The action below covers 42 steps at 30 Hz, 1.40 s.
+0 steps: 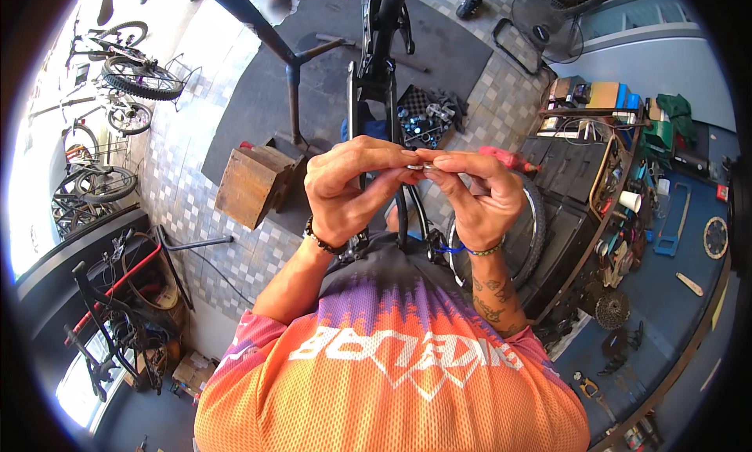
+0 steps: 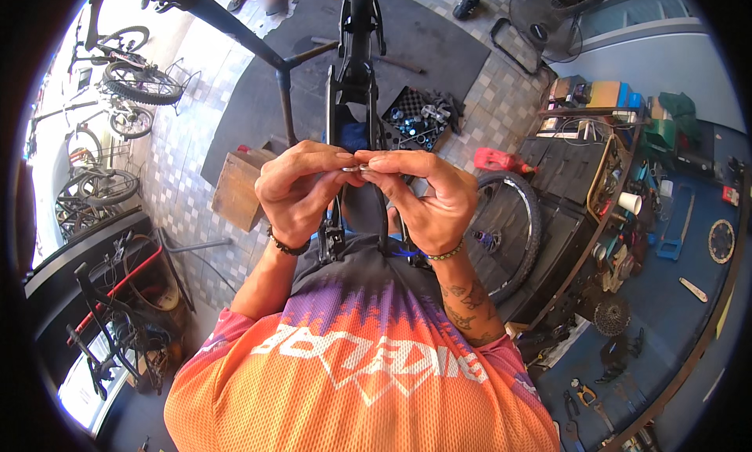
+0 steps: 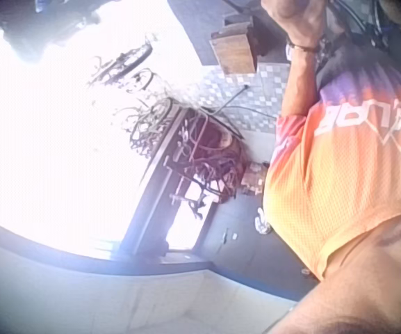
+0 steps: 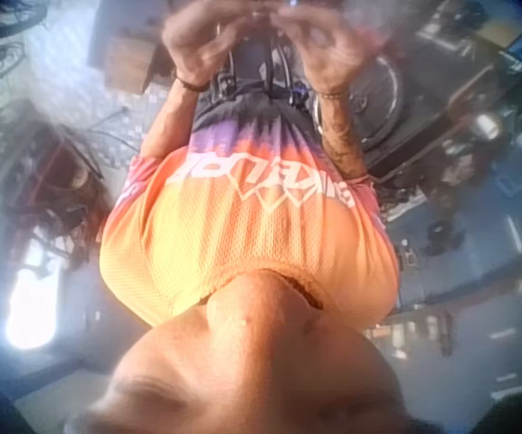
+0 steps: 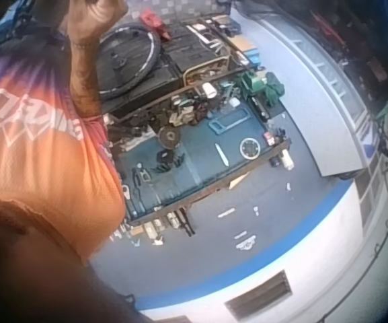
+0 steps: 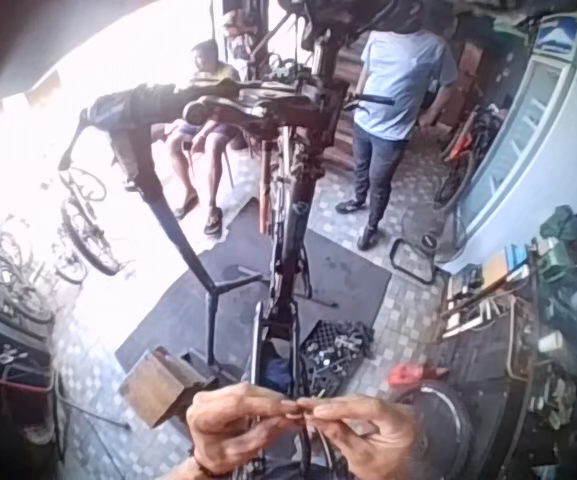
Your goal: The person cleans the bicycle frame with a cloth, then uses a hex wrench to tighten bolts on the frame. They continue to wipe and adjust components on the bike frame while it is mounted on a repair stand.
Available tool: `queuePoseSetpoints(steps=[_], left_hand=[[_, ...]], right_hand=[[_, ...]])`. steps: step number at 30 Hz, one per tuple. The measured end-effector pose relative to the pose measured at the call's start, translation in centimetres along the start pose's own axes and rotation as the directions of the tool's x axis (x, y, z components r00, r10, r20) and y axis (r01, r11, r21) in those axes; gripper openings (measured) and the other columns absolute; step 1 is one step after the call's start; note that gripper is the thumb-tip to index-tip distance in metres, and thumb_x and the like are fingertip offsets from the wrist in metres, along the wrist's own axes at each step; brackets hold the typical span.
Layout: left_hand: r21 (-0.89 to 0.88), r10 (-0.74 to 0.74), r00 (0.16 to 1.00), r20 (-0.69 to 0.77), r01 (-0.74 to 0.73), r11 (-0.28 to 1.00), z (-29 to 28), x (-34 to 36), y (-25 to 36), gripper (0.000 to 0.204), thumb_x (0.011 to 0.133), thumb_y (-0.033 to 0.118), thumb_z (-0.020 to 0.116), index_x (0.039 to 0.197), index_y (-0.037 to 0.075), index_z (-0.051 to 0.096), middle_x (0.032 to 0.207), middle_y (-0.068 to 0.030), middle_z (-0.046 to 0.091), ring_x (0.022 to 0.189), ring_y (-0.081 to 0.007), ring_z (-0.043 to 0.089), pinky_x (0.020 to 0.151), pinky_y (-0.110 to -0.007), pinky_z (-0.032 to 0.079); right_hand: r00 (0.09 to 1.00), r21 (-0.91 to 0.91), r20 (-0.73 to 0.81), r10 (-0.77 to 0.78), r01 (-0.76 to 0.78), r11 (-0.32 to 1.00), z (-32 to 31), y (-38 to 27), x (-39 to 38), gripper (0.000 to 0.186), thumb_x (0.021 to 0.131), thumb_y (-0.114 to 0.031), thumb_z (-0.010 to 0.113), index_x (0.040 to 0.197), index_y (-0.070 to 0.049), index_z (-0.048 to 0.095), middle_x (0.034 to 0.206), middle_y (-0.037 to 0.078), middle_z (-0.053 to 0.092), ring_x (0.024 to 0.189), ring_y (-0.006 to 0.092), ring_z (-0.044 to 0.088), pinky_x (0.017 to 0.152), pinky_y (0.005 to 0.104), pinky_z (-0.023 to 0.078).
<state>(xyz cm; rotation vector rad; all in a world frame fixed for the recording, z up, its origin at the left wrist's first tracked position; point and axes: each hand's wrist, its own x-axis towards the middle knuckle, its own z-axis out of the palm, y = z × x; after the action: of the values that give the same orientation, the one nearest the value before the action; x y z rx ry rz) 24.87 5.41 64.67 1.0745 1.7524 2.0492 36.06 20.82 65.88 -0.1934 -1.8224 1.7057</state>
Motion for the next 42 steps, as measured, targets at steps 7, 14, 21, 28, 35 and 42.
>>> queuePoseSetpoints(steps=[7,14,21,28,35,42], left_hand=[[-0.003,0.032,0.999,-0.017,-0.033,0.999,0.26,-0.05,0.35,0.018,0.086,-0.011,0.072,0.103,-0.007,0.075,0.1,-0.0194,0.076,0.089,-0.0236,0.076,0.075,-0.031,0.063],[-0.012,0.014,1.0,-0.027,-0.015,1.0,0.34,-0.21,0.71,0.018,0.087,-0.011,0.072,0.103,-0.006,0.075,0.1,-0.0193,0.076,0.089,-0.0236,0.076,0.076,-0.031,0.061],[-0.032,0.008,0.999,-0.039,-0.009,0.999,0.46,-0.38,0.52,0.019,0.085,-0.01,0.074,0.104,-0.005,0.076,0.099,-0.0177,0.077,0.088,-0.0234,0.077,0.075,-0.031,0.061],[-0.04,-0.002,0.998,-0.064,-0.001,0.999,0.64,-0.37,0.62,0.024,0.081,-0.01,0.08,0.104,-0.002,0.077,0.097,-0.0149,0.079,0.087,-0.0233,0.077,0.075,-0.031,0.059],[-0.021,0.041,0.998,-0.052,-0.042,0.999,0.54,-0.15,0.5,0.024,0.08,-0.009,0.081,0.103,-0.003,0.077,0.097,-0.0154,0.079,0.087,-0.0234,0.078,0.075,-0.031,0.059],[-0.025,0.027,0.999,-0.036,-0.028,0.999,0.5,-0.21,0.7,0.02,0.085,-0.011,0.075,0.103,-0.005,0.076,0.099,-0.0177,0.077,0.088,-0.0233,0.077,0.076,-0.031,0.061]], right_hand=[[1.0,0.002,-0.001,-0.009,0.009,1.0,0.0,-0.23,-0.18,0.015,0.09,0.007,0.078,0.103,0.004,0.071,0.102,0.019,0.079,0.097,0.0256,0.078,0.084,0.0335,0.066],[1.0,-0.015,0.011,-0.008,0.008,1.0,-0.13,-0.36,-0.35,0.015,0.09,0.006,0.078,0.103,0.003,0.071,0.102,0.019,0.079,0.097,0.0255,0.079,0.083,0.0335,0.065],[1.0,-0.006,0.008,-0.025,0.025,1.0,-0.08,-0.35,-0.37,0.015,0.09,0.007,0.077,0.103,0.004,0.071,0.102,0.02,0.078,0.097,0.0262,0.079,0.083,0.0335,0.065],[1.0,0.01,0.007,-0.009,0.009,1.0,-0.13,-0.34,-0.47,0.015,0.09,0.007,0.077,0.104,0.004,0.07,0.102,0.02,0.078,0.098,0.0266,0.078,0.084,0.034,0.065],[1.0,-0.008,0.012,-0.013,0.013,1.0,-0.14,-0.48,-0.38,0.015,0.09,0.007,0.077,0.104,0.004,0.07,0.102,0.02,0.078,0.098,0.0271,0.078,0.084,0.0343,0.066],[1.0,-0.013,0.011,-0.017,0.018,1.0,-0.18,-0.43,-0.42,0.015,0.09,0.007,0.077,0.103,0.004,0.07,0.102,0.019,0.078,0.098,0.0274,0.078,0.083,0.0341,0.066]])
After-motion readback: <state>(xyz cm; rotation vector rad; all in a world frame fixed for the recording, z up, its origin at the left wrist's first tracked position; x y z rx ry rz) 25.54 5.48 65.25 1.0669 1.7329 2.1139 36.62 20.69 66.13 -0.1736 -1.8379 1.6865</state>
